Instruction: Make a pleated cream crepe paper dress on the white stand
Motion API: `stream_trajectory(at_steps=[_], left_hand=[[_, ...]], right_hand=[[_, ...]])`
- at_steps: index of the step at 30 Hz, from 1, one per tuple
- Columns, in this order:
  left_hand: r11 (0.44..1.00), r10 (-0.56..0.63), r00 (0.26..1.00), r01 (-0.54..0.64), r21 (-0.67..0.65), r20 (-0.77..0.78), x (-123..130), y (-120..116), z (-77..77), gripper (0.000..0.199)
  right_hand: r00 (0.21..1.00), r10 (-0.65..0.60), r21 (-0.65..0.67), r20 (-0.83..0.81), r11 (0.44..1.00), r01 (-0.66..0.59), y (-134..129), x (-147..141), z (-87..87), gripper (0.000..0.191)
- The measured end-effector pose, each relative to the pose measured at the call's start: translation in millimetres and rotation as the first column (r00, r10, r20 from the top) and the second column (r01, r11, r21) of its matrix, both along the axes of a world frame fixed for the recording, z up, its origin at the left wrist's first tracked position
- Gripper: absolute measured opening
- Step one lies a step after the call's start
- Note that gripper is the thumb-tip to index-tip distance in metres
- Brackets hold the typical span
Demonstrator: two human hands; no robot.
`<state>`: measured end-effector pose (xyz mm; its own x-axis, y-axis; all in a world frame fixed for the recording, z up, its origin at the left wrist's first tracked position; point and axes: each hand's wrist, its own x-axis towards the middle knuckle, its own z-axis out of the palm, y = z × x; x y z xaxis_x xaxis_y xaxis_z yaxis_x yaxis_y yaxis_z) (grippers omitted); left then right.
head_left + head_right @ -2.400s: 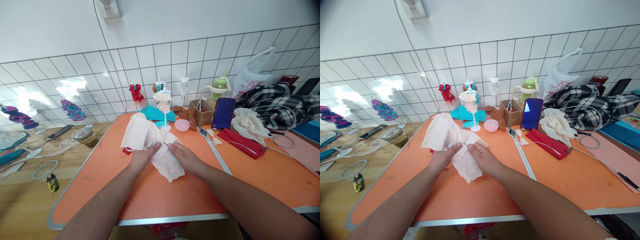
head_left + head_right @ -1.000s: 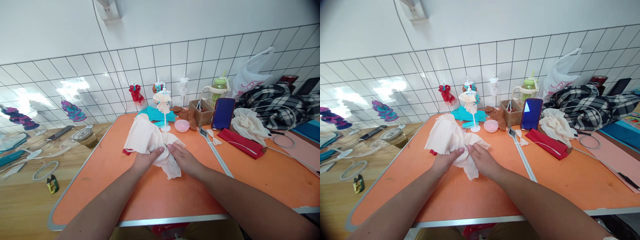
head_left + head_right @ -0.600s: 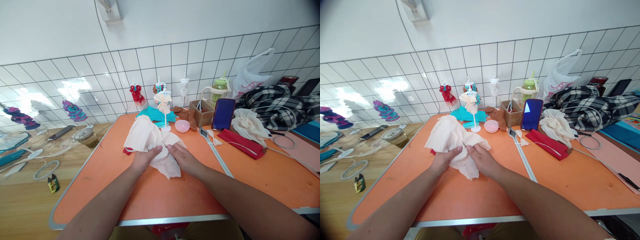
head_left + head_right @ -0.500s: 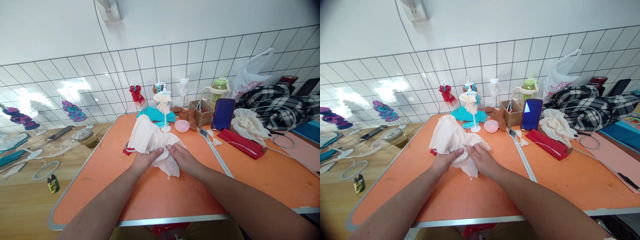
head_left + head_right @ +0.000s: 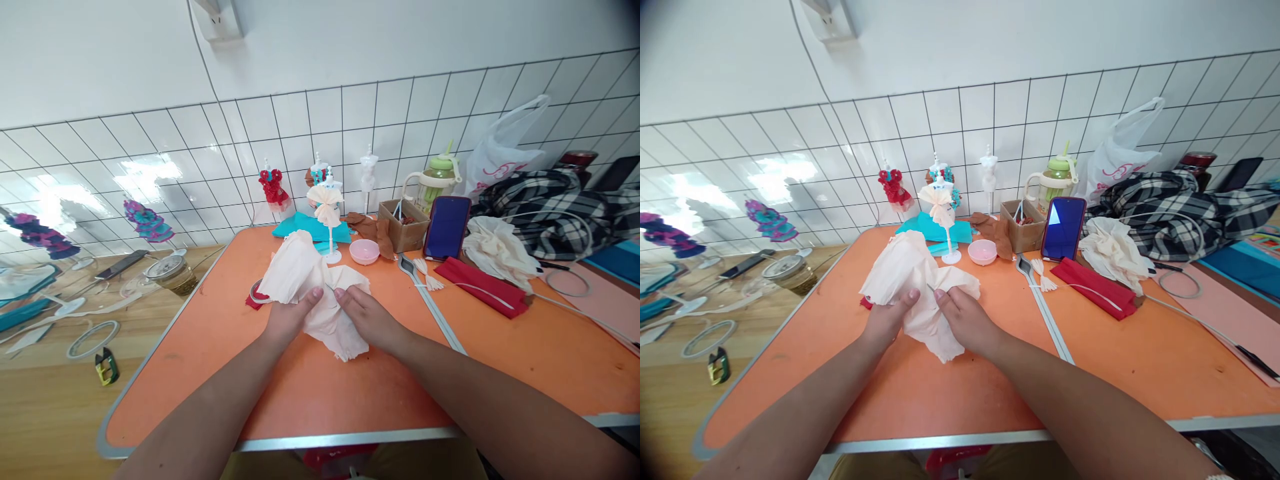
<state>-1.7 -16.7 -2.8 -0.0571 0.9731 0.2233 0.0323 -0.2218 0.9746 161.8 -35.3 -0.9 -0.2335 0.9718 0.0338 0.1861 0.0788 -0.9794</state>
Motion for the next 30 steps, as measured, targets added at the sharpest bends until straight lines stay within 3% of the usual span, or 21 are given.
stream_trajectory(at_steps=[2,6,13,21,25,30], left_hand=[[0.998,0.058,0.998,-0.058,-0.036,-0.004,2.2,0.1,3.3,0.052],[0.995,0.066,0.998,-0.065,-0.071,0.007,6.6,-2.2,8.9,0.053],[1.0,0.011,1.0,-0.011,-0.028,-0.011,2.4,-1.8,0.2,0.057],[0.993,0.095,0.992,-0.1,-0.058,-0.086,5.1,-4.5,5.4,0.048],[0.99,0.117,0.993,-0.117,-0.073,-0.002,3.3,-0.7,0.4,0.054],[0.993,0.079,0.989,-0.068,-0.096,0.123,1.4,4.5,1.7,0.054]], right_hand=[[1.0,0.008,-0.01,0.016,1.0,-0.008,-0.6,-0.4,0.4,0.039],[0.999,0.032,-0.038,0.021,0.999,-0.031,-2.0,-0.4,2.2,0.039],[0.999,0.051,-0.074,-0.009,0.996,-0.052,-4.0,0.8,5.0,0.04],[1.0,-0.017,0.003,0.012,1.0,0.017,-2.2,-0.3,2.4,0.039],[0.998,-0.053,-0.012,-0.021,0.999,0.052,-1.3,0.1,1.4,0.041],[0.994,0.038,-0.068,-0.1,0.997,-0.045,-3.3,-1.2,1.8,0.04]])
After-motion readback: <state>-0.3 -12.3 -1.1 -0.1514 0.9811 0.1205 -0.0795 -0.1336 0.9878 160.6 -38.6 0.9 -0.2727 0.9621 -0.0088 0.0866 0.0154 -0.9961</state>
